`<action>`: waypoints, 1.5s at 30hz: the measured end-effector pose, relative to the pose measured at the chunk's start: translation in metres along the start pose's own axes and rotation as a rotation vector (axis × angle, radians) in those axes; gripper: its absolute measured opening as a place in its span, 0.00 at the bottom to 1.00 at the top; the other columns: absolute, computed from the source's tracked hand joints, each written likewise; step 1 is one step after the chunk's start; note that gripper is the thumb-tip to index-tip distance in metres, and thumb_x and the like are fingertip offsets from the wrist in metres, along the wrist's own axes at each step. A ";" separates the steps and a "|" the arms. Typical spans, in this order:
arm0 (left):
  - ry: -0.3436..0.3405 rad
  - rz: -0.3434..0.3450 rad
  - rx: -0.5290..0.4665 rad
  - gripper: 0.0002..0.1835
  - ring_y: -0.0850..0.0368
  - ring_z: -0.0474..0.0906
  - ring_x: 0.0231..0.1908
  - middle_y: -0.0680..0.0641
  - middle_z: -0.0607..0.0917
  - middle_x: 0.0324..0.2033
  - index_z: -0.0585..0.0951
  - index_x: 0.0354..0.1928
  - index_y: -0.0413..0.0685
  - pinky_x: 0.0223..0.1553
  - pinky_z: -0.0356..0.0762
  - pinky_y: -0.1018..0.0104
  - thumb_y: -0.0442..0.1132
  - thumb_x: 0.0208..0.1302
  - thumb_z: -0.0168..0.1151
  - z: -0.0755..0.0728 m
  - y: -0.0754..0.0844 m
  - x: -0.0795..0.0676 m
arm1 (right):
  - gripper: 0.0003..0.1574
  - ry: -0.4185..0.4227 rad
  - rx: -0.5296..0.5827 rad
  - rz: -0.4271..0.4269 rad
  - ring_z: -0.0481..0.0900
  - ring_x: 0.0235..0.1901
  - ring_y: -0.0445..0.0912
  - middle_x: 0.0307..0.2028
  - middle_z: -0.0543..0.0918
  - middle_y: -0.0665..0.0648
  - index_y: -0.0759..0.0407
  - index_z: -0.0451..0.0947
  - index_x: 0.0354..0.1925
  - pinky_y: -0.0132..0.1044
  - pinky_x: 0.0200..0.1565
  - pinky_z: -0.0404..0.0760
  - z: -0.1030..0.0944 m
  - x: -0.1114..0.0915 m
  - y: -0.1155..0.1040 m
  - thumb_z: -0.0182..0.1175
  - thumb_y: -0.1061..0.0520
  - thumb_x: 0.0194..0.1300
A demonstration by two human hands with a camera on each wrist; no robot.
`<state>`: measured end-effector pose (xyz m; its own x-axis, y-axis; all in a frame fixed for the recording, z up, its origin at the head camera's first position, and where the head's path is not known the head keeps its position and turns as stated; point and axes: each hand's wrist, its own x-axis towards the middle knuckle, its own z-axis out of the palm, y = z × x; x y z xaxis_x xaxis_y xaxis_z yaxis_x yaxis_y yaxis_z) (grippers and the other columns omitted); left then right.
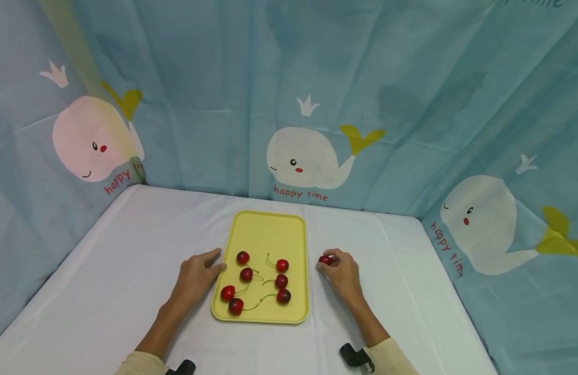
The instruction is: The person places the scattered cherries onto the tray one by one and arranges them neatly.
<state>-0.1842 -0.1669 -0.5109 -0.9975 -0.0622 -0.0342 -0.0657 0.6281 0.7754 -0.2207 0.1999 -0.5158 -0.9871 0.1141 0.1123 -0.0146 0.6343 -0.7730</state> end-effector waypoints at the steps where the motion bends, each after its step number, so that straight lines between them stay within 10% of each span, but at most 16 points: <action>1: -0.001 0.000 -0.003 0.30 0.32 0.69 0.73 0.34 0.77 0.69 0.75 0.74 0.39 0.71 0.69 0.36 0.41 0.74 0.67 0.000 0.000 0.000 | 0.15 0.002 -0.003 0.000 0.82 0.40 0.48 0.41 0.84 0.58 0.55 0.88 0.49 0.37 0.41 0.82 0.000 0.000 0.000 0.74 0.59 0.63; 45: 0.000 0.042 -0.048 0.30 0.34 0.69 0.74 0.36 0.78 0.69 0.75 0.73 0.38 0.73 0.68 0.37 0.41 0.74 0.66 -0.002 -0.004 0.001 | 0.24 -0.281 0.235 -0.060 0.86 0.42 0.47 0.45 0.89 0.50 0.50 0.87 0.55 0.33 0.39 0.87 -0.019 -0.045 -0.020 0.76 0.60 0.61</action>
<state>-0.1847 -0.1709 -0.5131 -0.9993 -0.0369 -0.0006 -0.0223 0.5924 0.8053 -0.1725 0.1965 -0.4939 -0.9882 -0.1526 0.0113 -0.0778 0.4369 -0.8961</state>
